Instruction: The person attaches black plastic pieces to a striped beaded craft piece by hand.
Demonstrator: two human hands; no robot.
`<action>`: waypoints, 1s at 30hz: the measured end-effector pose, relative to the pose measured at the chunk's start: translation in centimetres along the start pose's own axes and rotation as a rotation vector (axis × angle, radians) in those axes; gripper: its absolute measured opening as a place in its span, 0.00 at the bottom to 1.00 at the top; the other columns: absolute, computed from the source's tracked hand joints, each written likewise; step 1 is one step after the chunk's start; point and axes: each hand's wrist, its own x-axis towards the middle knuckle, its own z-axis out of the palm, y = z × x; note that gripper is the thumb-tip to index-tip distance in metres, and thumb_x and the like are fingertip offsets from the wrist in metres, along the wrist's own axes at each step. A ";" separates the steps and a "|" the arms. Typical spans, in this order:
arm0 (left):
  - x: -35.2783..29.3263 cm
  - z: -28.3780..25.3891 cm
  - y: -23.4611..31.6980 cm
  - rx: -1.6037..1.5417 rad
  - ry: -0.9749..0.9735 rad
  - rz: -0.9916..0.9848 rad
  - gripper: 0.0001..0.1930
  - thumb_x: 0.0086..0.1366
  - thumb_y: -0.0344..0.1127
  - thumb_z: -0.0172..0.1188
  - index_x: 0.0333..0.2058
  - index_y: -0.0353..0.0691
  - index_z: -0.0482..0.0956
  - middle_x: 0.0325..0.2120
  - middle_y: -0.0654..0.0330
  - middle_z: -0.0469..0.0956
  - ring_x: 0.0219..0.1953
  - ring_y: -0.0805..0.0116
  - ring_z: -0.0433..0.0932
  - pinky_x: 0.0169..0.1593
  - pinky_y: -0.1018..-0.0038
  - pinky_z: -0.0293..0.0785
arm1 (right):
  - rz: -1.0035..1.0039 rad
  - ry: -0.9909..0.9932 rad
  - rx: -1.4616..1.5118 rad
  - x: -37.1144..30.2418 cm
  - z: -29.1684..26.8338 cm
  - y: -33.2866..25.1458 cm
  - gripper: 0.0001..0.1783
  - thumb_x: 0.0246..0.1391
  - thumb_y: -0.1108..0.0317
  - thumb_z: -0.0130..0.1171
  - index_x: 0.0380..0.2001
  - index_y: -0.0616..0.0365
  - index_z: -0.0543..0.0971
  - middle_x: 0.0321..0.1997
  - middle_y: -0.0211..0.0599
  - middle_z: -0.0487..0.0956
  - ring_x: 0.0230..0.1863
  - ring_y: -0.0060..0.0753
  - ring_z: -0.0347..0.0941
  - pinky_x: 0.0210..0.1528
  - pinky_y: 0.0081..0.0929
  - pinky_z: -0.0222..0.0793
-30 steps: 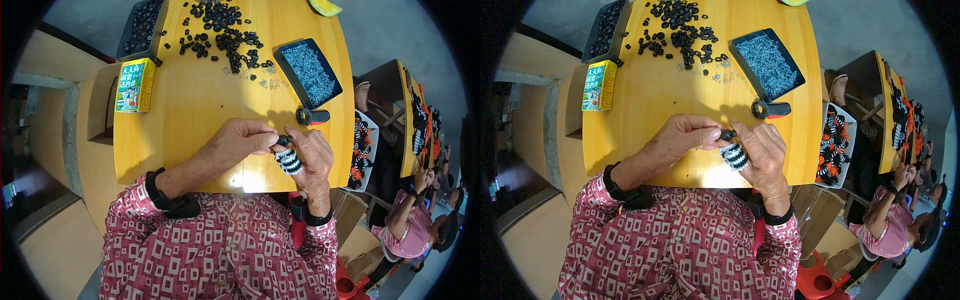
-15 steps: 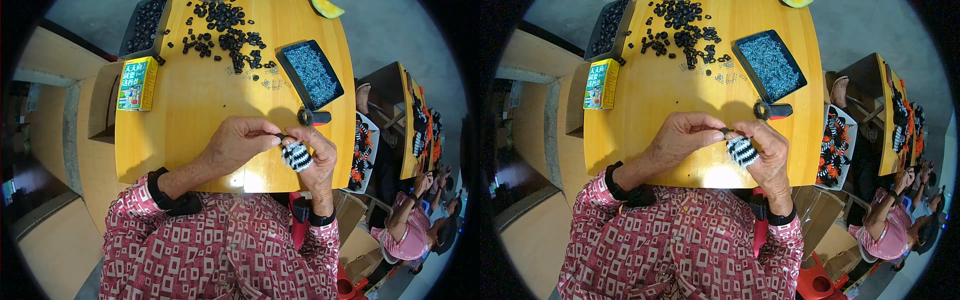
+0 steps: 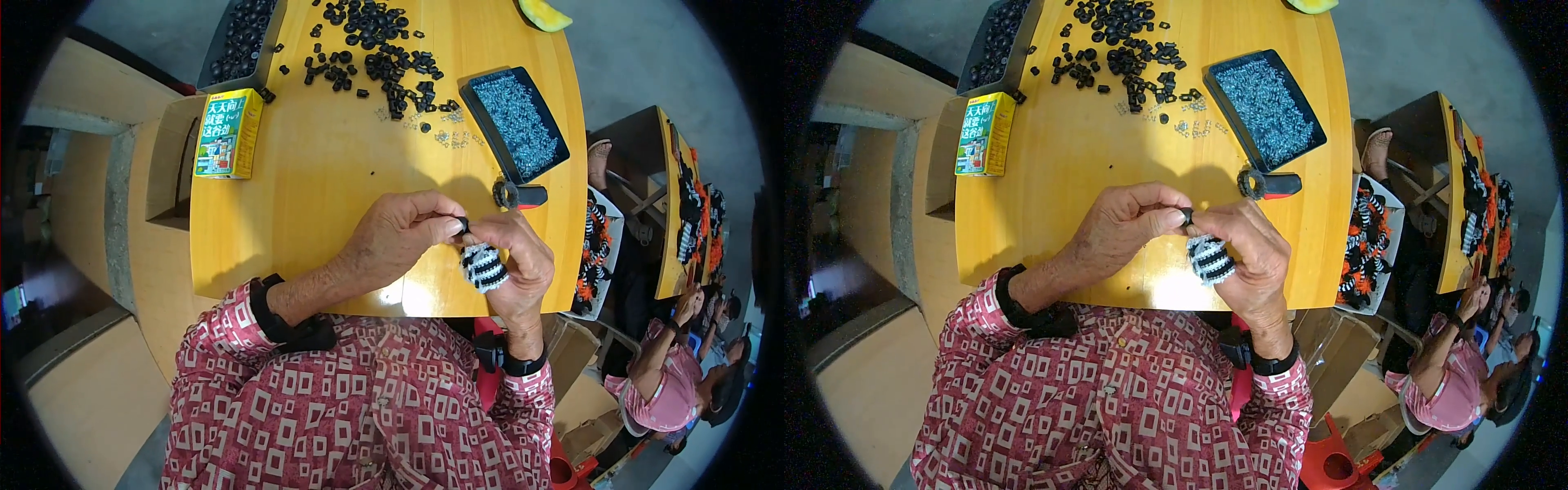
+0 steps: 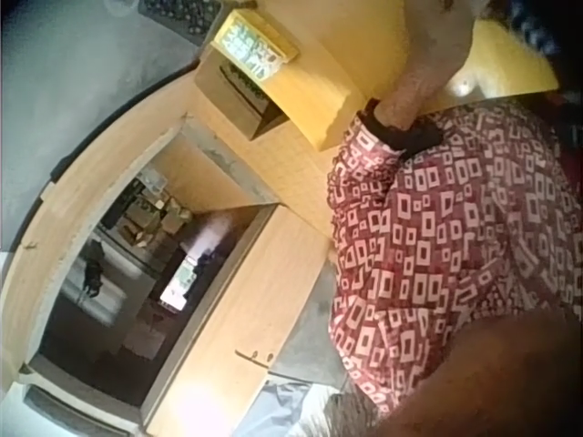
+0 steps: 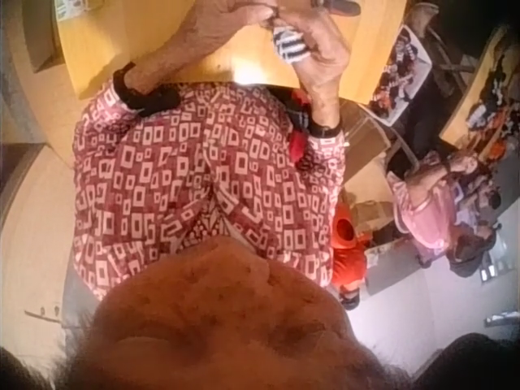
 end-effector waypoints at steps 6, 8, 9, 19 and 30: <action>-0.2 -0.2 0.0 -0.280 -0.040 -0.182 0.13 0.70 0.36 0.57 0.46 0.31 0.78 0.36 0.63 0.80 0.40 0.77 0.78 0.47 0.80 0.75 | -0.113 -0.072 -0.183 0.3 -0.7 -0.6 0.14 0.38 0.77 0.70 0.33 0.60 0.82 0.31 0.37 0.80 0.34 0.35 0.78 0.36 0.28 0.72; -0.3 -0.3 -0.1 -0.313 -0.025 -0.259 0.14 0.70 0.37 0.58 0.46 0.31 0.78 0.37 0.62 0.81 0.40 0.77 0.79 0.47 0.80 0.75 | -0.090 -0.095 -0.150 0.4 -0.9 -0.6 0.15 0.38 0.78 0.70 0.34 0.60 0.82 0.31 0.37 0.80 0.34 0.35 0.78 0.36 0.28 0.73; -0.4 -0.3 0.0 -0.305 -0.017 -0.237 0.15 0.69 0.37 0.58 0.46 0.31 0.78 0.37 0.61 0.81 0.40 0.77 0.79 0.47 0.80 0.75 | -0.067 -0.117 -0.118 0.4 -0.9 -0.5 0.15 0.38 0.78 0.70 0.34 0.60 0.82 0.32 0.37 0.80 0.35 0.36 0.79 0.36 0.28 0.73; -0.3 -0.3 -0.4 -0.298 -0.046 -0.157 0.13 0.67 0.31 0.59 0.47 0.29 0.77 0.40 0.59 0.80 0.43 0.75 0.78 0.49 0.78 0.76 | 0.114 -0.010 0.029 -0.7 -0.2 0.5 0.16 0.43 0.83 0.67 0.38 0.61 0.83 0.35 0.37 0.82 0.38 0.28 0.80 0.41 0.23 0.76; -0.5 0.2 -1.5 -0.306 0.016 -0.110 0.12 0.67 0.26 0.57 0.48 0.29 0.76 0.39 0.59 0.80 0.42 0.75 0.79 0.48 0.78 0.77 | 0.219 0.074 0.151 -2.2 1.6 0.8 0.20 0.47 0.87 0.61 0.45 0.62 0.82 0.41 0.40 0.80 0.40 0.29 0.80 0.45 0.22 0.77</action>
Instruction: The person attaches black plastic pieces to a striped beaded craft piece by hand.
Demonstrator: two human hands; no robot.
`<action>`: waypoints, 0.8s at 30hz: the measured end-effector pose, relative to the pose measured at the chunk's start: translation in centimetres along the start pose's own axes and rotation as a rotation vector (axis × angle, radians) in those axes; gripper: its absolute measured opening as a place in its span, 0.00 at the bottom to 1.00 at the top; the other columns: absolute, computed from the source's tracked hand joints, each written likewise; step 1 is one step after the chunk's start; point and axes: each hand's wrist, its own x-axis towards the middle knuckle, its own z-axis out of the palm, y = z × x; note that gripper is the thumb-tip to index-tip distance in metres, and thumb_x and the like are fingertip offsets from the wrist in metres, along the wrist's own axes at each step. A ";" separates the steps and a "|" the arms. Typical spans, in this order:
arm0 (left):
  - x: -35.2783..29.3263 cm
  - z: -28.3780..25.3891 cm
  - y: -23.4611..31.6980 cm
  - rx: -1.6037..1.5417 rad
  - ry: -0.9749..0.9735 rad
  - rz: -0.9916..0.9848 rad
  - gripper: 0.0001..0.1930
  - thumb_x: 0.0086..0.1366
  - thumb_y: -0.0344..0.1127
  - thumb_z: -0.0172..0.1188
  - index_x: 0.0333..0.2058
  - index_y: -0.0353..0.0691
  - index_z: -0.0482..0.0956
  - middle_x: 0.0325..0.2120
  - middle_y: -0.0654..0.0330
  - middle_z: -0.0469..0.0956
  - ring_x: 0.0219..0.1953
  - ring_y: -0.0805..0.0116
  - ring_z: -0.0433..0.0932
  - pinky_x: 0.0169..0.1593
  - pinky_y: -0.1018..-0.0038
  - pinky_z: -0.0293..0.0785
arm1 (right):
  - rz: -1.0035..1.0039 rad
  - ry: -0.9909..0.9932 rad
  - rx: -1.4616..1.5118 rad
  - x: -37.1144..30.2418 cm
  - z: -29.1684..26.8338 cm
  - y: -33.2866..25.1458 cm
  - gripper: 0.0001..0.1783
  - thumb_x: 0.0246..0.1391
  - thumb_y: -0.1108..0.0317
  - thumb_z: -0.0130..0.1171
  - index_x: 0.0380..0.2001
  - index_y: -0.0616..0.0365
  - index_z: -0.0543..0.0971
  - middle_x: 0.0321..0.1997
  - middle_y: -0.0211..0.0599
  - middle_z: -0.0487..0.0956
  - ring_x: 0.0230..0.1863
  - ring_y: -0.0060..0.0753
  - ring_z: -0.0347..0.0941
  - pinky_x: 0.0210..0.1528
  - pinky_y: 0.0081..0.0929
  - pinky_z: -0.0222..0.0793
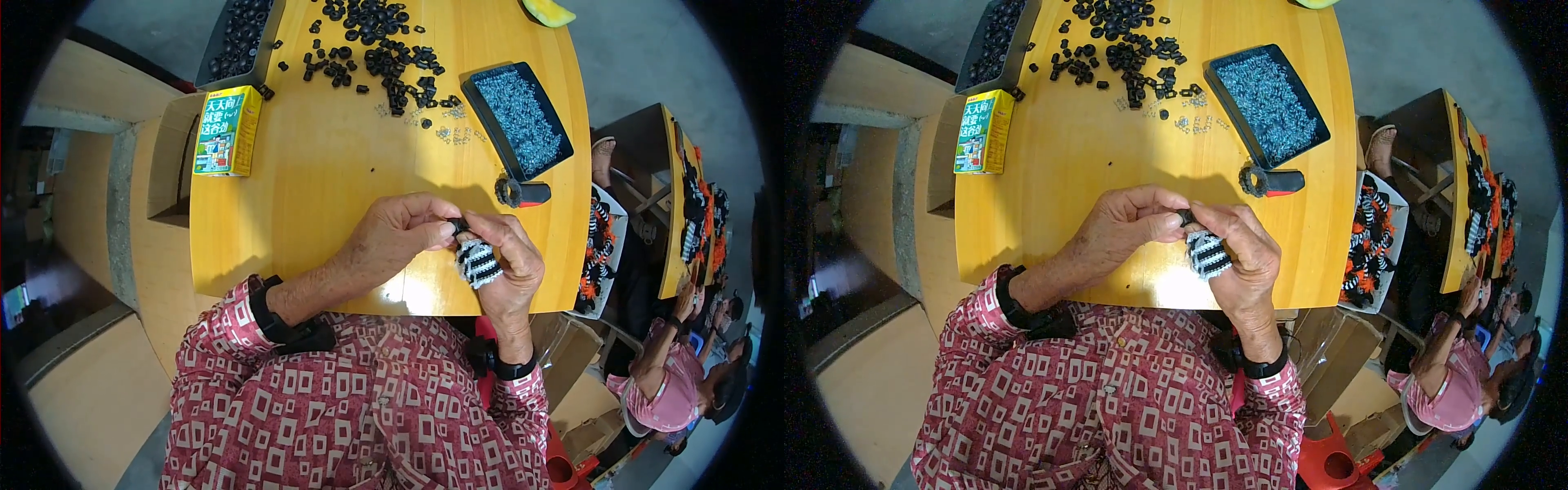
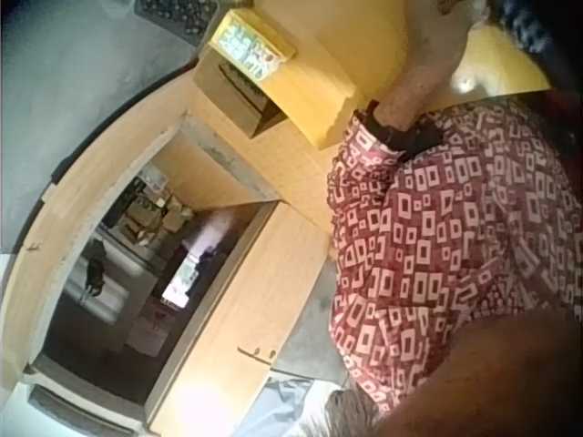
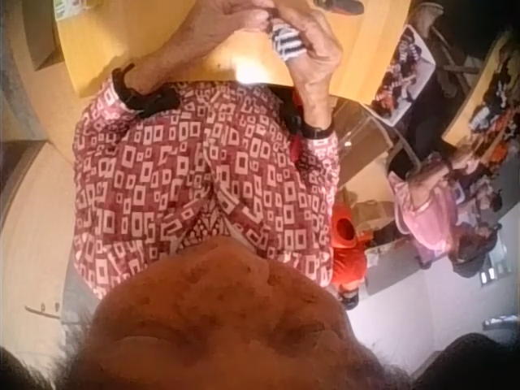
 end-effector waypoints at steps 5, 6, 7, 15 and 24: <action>-0.1 0.2 -0.2 0.013 -0.008 0.024 0.12 0.67 0.26 0.56 0.48 0.29 0.76 0.38 0.59 0.81 0.41 0.75 0.79 0.48 0.78 0.77 | 0.001 0.000 0.026 -0.4 0.1 0.0 0.20 0.48 0.87 0.61 0.47 0.63 0.81 0.42 0.39 0.79 0.41 0.28 0.80 0.45 0.21 0.77; -0.1 0.3 -0.2 0.007 -0.013 0.028 0.12 0.67 0.26 0.56 0.48 0.28 0.76 0.38 0.59 0.81 0.41 0.75 0.79 0.48 0.78 0.77 | 0.000 -0.004 0.021 -0.4 0.1 0.0 0.20 0.49 0.87 0.62 0.47 0.63 0.81 0.42 0.39 0.79 0.42 0.28 0.79 0.45 0.21 0.78; -0.1 0.3 -0.2 0.000 -0.019 0.032 0.12 0.67 0.26 0.56 0.48 0.28 0.76 0.38 0.59 0.81 0.41 0.75 0.79 0.48 0.78 0.77 | 0.003 0.001 0.021 -0.4 -0.1 -0.2 0.20 0.49 0.87 0.62 0.47 0.63 0.81 0.42 0.39 0.79 0.42 0.28 0.79 0.45 0.21 0.78; 0.2 0.1 -0.4 0.046 -0.028 0.037 0.12 0.68 0.29 0.59 0.49 0.33 0.77 0.39 0.64 0.80 0.42 0.78 0.78 0.47 0.81 0.76 | 0.051 -0.073 0.011 -0.1 -0.3 -1.1 0.24 0.47 0.88 0.62 0.50 0.63 0.79 0.41 0.37 0.77 0.45 0.29 0.78 0.47 0.23 0.78; 0.5 0.4 -0.1 0.130 -0.003 0.000 0.09 0.68 0.30 0.58 0.43 0.31 0.79 0.33 0.65 0.79 0.35 0.81 0.76 0.40 0.82 0.74 | -0.194 -0.031 -0.421 0.0 0.0 -0.8 0.28 0.35 0.83 0.68 0.47 0.61 0.80 0.33 0.40 0.75 0.36 0.43 0.73 0.38 0.34 0.71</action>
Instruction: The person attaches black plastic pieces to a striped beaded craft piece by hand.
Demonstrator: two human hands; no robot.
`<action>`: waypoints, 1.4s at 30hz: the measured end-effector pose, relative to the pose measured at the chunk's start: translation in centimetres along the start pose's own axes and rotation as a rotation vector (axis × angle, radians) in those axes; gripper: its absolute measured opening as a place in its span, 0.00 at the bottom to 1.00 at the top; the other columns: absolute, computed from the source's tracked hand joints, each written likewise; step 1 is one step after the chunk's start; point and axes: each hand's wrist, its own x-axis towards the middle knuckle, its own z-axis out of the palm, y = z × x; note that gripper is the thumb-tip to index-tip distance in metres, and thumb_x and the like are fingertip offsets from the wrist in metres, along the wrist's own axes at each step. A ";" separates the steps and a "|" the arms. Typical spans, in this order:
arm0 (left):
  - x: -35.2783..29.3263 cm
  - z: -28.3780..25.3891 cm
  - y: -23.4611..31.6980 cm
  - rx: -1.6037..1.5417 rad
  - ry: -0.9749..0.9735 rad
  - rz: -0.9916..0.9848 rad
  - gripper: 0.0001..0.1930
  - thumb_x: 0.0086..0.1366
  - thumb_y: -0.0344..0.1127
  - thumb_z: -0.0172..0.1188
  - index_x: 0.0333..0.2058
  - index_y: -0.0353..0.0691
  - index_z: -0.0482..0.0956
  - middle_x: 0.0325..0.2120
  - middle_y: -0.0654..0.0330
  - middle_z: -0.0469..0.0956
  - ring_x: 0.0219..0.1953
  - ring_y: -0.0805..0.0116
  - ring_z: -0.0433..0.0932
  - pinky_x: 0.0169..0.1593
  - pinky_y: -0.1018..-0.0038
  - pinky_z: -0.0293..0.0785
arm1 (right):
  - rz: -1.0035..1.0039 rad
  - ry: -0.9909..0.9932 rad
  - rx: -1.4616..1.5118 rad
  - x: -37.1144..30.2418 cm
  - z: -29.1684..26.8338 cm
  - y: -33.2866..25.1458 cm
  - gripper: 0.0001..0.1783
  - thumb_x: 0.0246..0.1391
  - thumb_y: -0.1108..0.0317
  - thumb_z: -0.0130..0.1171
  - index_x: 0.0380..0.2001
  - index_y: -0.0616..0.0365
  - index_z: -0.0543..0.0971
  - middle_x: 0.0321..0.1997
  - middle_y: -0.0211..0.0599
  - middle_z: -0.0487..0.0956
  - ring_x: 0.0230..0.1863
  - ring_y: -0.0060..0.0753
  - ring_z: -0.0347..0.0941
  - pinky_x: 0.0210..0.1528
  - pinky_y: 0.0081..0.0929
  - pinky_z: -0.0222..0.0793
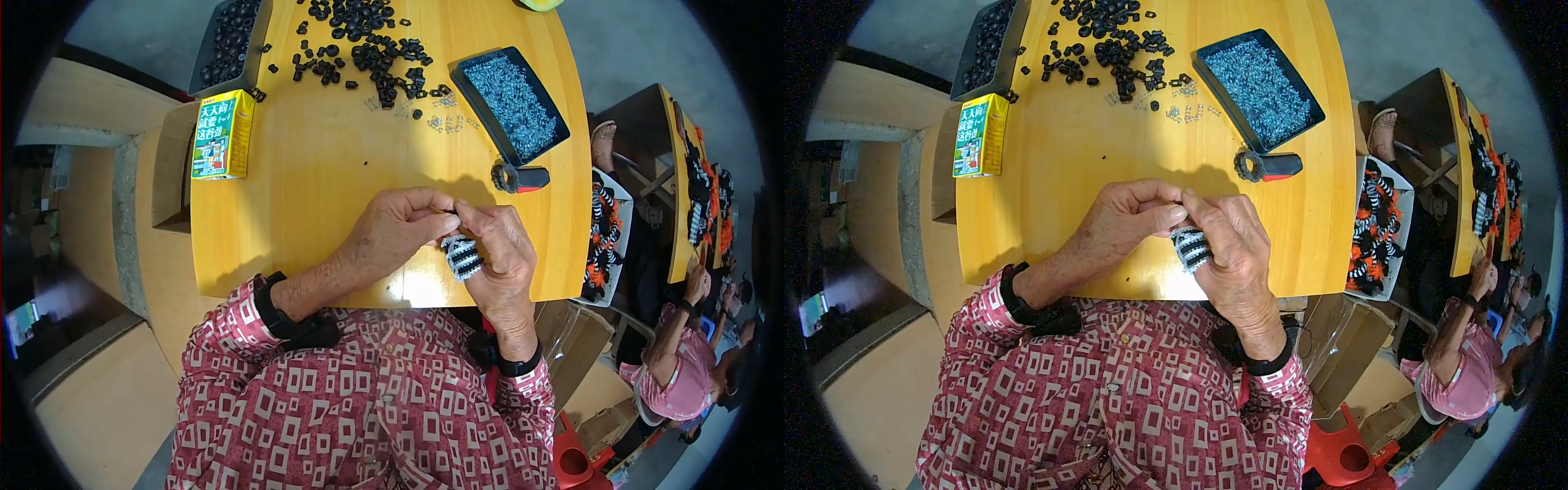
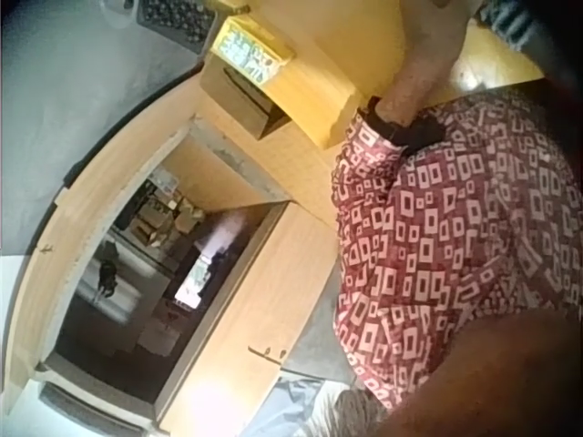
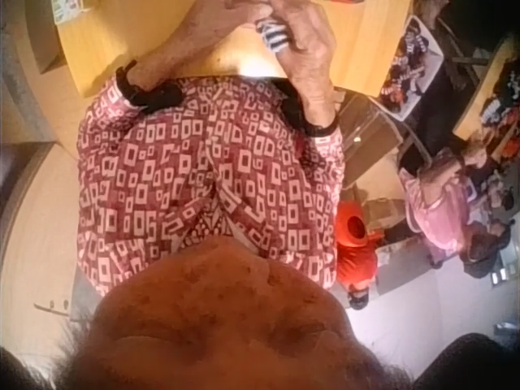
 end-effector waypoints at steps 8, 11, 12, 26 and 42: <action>-0.1 0.3 0.4 -0.097 0.061 -0.065 0.11 0.67 0.31 0.60 0.44 0.30 0.79 0.33 0.64 0.80 0.34 0.81 0.76 0.39 0.82 0.74 | 0.030 -0.033 0.000 0.3 -0.6 0.5 0.28 0.37 0.79 0.67 0.48 0.62 0.79 0.32 0.40 0.73 0.36 0.43 0.71 0.40 0.36 0.69; -0.1 0.1 0.5 -0.057 0.064 -0.101 0.12 0.68 0.33 0.60 0.46 0.33 0.80 0.36 0.63 0.81 0.37 0.78 0.79 0.43 0.80 0.77 | -0.051 -0.079 -0.135 1.2 -1.7 0.1 0.28 0.37 0.77 0.68 0.48 0.63 0.78 0.34 0.41 0.74 0.37 0.45 0.72 0.43 0.38 0.68; -0.1 -0.1 0.5 -0.020 0.052 -0.094 0.12 0.68 0.33 0.60 0.46 0.33 0.80 0.36 0.63 0.81 0.37 0.79 0.79 0.43 0.80 0.77 | -0.110 -0.116 -0.229 1.5 -1.9 0.0 0.28 0.37 0.76 0.67 0.48 0.64 0.78 0.34 0.42 0.74 0.39 0.46 0.72 0.44 0.39 0.68; 0.0 -0.5 0.8 -0.028 0.035 -0.153 0.13 0.67 0.32 0.61 0.46 0.28 0.78 0.36 0.59 0.81 0.35 0.77 0.78 0.40 0.80 0.76 | -0.247 -0.139 -0.268 1.5 -1.7 2.0 0.27 0.36 0.71 0.70 0.45 0.64 0.79 0.31 0.42 0.76 0.34 0.45 0.74 0.39 0.38 0.70; 0.0 -0.3 0.3 0.226 0.030 -0.116 0.13 0.66 0.31 0.61 0.45 0.29 0.80 0.33 0.62 0.81 0.34 0.80 0.77 0.40 0.81 0.75 | -0.247 -0.138 -0.243 0.9 -1.2 1.3 0.26 0.32 0.77 0.65 0.42 0.69 0.79 0.30 0.42 0.73 0.34 0.43 0.72 0.39 0.38 0.67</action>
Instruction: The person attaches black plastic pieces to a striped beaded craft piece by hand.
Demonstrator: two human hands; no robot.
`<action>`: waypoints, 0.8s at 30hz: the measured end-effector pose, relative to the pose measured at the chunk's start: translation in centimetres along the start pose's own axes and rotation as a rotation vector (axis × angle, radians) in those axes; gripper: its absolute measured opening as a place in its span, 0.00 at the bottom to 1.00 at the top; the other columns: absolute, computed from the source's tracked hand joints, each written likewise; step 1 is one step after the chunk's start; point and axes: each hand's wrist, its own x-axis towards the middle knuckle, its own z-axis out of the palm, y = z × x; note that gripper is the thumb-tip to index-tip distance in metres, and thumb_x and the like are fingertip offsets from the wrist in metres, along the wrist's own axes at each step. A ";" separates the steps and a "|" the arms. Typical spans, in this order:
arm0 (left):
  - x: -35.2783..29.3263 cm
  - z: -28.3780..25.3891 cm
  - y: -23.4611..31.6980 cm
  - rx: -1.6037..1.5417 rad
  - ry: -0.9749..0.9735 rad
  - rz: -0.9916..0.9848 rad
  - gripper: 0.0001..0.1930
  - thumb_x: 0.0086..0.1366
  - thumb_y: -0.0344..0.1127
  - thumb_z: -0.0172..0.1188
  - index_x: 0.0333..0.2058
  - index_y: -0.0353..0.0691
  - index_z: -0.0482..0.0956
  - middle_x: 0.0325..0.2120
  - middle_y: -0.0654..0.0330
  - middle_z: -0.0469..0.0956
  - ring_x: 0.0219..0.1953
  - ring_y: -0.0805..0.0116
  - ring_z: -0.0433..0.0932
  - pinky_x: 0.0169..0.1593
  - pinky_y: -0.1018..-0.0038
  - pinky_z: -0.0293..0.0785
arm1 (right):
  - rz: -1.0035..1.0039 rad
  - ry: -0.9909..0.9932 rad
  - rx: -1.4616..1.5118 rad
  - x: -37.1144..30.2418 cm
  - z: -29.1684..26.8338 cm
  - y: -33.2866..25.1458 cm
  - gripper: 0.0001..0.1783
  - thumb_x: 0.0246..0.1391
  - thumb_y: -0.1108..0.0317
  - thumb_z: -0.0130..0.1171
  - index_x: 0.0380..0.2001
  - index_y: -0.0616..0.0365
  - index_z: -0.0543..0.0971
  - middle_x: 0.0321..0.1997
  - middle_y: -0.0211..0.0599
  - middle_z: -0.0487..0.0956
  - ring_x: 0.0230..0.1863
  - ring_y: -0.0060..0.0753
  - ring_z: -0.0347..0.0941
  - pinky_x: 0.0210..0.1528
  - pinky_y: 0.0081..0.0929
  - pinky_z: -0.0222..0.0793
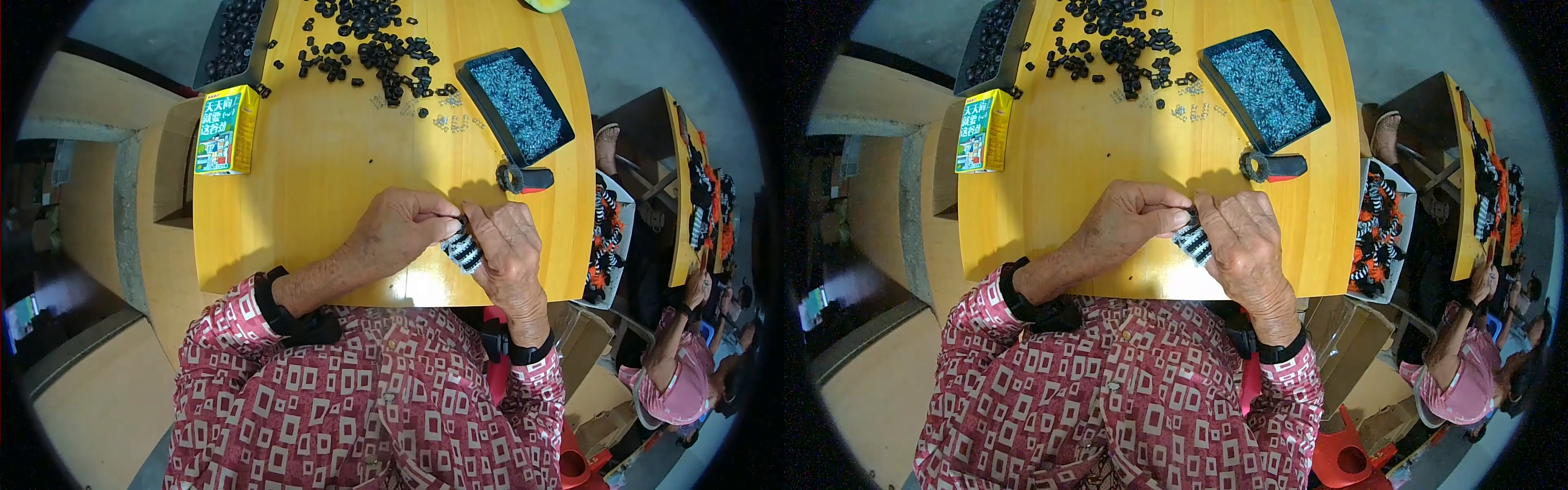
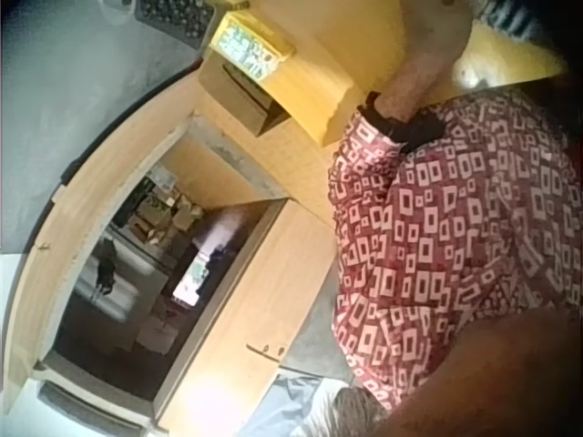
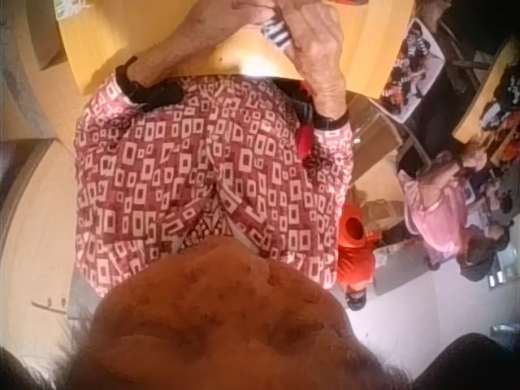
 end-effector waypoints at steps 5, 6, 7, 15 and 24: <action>-0.1 0.1 0.0 0.098 0.022 0.010 0.12 0.66 0.31 0.60 0.45 0.29 0.80 0.32 0.63 0.81 0.34 0.80 0.77 0.40 0.81 0.75 | -0.002 0.011 -0.045 -0.2 0.0 -0.3 0.24 0.34 0.75 0.66 0.40 0.69 0.79 0.29 0.41 0.73 0.33 0.42 0.71 0.38 0.36 0.67; 0.0 0.1 0.0 0.109 0.015 0.012 0.12 0.67 0.31 0.60 0.45 0.29 0.80 0.32 0.62 0.81 0.34 0.80 0.77 0.40 0.81 0.75 | 0.004 0.012 -0.053 -0.3 0.0 -0.3 0.23 0.34 0.74 0.66 0.40 0.69 0.79 0.29 0.41 0.73 0.32 0.42 0.71 0.38 0.36 0.66; 0.0 0.0 0.1 0.120 0.008 0.015 0.13 0.67 0.31 0.60 0.45 0.29 0.80 0.32 0.62 0.81 0.35 0.80 0.77 0.40 0.81 0.75 | 0.003 0.012 -0.052 -0.3 0.1 -0.2 0.23 0.34 0.74 0.66 0.40 0.69 0.79 0.29 0.41 0.73 0.32 0.42 0.71 0.38 0.36 0.66; 0.4 -0.7 0.8 0.046 -0.087 -0.047 0.14 0.68 0.34 0.60 0.45 0.29 0.80 0.30 0.63 0.80 0.33 0.80 0.76 0.38 0.81 0.74 | 0.036 0.115 0.041 -0.7 0.7 0.6 0.23 0.34 0.73 0.70 0.40 0.65 0.80 0.27 0.39 0.74 0.29 0.42 0.71 0.33 0.35 0.66; 0.1 -0.1 0.2 0.210 0.013 0.000 0.13 0.66 0.35 0.62 0.41 0.29 0.82 0.26 0.65 0.79 0.29 0.81 0.73 0.34 0.82 0.71 | 0.001 0.101 -0.025 -0.7 1.1 0.1 0.22 0.34 0.77 0.64 0.39 0.69 0.79 0.26 0.40 0.71 0.28 0.41 0.70 0.33 0.37 0.65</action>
